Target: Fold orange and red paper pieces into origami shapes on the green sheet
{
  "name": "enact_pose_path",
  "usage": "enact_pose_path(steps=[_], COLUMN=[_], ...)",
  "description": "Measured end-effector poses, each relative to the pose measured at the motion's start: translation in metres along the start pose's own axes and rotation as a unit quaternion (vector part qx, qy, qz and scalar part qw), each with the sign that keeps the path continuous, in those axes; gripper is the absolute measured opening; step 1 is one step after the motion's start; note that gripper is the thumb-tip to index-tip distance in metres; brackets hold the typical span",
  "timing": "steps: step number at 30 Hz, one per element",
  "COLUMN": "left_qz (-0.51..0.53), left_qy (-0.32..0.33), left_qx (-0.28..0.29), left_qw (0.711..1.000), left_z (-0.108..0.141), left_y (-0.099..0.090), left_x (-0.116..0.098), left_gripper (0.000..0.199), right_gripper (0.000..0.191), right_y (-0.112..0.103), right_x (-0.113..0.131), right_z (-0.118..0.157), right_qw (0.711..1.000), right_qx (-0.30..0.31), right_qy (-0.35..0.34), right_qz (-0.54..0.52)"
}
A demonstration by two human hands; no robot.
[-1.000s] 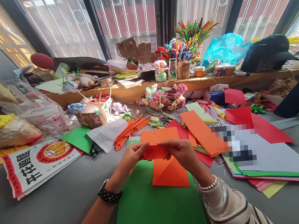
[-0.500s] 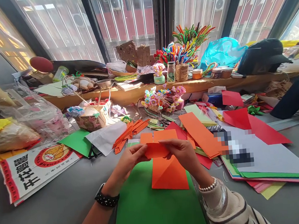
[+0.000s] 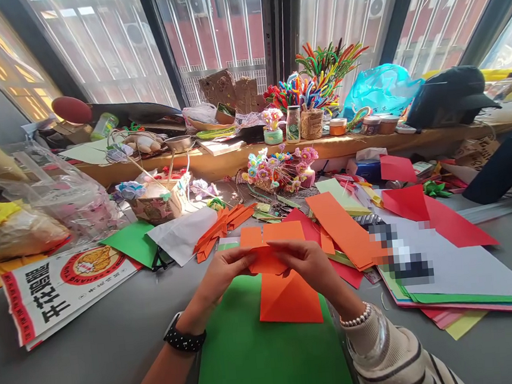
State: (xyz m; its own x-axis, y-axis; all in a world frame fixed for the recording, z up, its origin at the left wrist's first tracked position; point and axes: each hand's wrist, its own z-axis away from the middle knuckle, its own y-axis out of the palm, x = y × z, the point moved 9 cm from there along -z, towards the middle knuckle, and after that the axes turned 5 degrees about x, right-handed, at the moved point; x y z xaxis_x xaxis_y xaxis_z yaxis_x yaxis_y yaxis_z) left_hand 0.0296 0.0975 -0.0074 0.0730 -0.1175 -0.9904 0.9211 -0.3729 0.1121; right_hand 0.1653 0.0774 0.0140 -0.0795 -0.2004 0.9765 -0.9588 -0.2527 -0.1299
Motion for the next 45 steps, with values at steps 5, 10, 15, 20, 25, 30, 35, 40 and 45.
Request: enact_pose_path(steps=[5,10,15,20,25,30,35,40,45], left_qz=[-0.015,-0.015,-0.018,-0.026,-0.03,-0.053,-0.067,-0.089,-0.104], left_qy=[-0.007,-0.021,-0.013,0.005,0.02,0.042,0.057,0.068,0.07], left_qx=[0.053,0.036,0.023,0.02,0.005,0.012,0.026,0.017,0.01], left_qw=[0.998,0.999,0.999,0.999,0.999,0.998,0.996,0.994,0.992], left_z=[0.001,0.001,0.001,0.002,0.001,0.001,0.001,0.001,0.001], left_y=[0.01,0.009,0.007,0.008,0.003,0.004,0.007,0.007,0.007], left_x=[-0.002,0.0,-0.001,-0.006,-0.006,-0.009,-0.012,-0.014,-0.015], left_gripper=[0.032,0.035,0.035,0.033,0.032,0.031,0.028,0.027,0.027], right_gripper=[0.018,0.02,0.022,0.022,0.032,0.036,0.032,0.031,0.031], right_y=[0.0,0.002,0.005,0.006,0.005,0.005,0.005,0.002,0.003], right_x=[0.005,0.013,0.017,0.016,0.006,-0.003,-0.002,-0.003,-0.006], right_z=[0.0,0.003,0.004,0.003,0.002,0.0,0.0,0.0,-0.001], right_qw=[0.999,0.996,0.993,0.994,0.998,0.998,0.998,0.998,0.998], right_qx=[-0.004,0.001,0.007,0.015,0.012,0.019,0.013,-0.015,-0.015], right_qy=[-0.039,-0.08,-0.103,-0.082,-0.01,0.047,0.051,0.057,0.051], right_qz=[0.015,0.04,0.059,0.076,0.063,0.044,0.037,0.036,0.038])
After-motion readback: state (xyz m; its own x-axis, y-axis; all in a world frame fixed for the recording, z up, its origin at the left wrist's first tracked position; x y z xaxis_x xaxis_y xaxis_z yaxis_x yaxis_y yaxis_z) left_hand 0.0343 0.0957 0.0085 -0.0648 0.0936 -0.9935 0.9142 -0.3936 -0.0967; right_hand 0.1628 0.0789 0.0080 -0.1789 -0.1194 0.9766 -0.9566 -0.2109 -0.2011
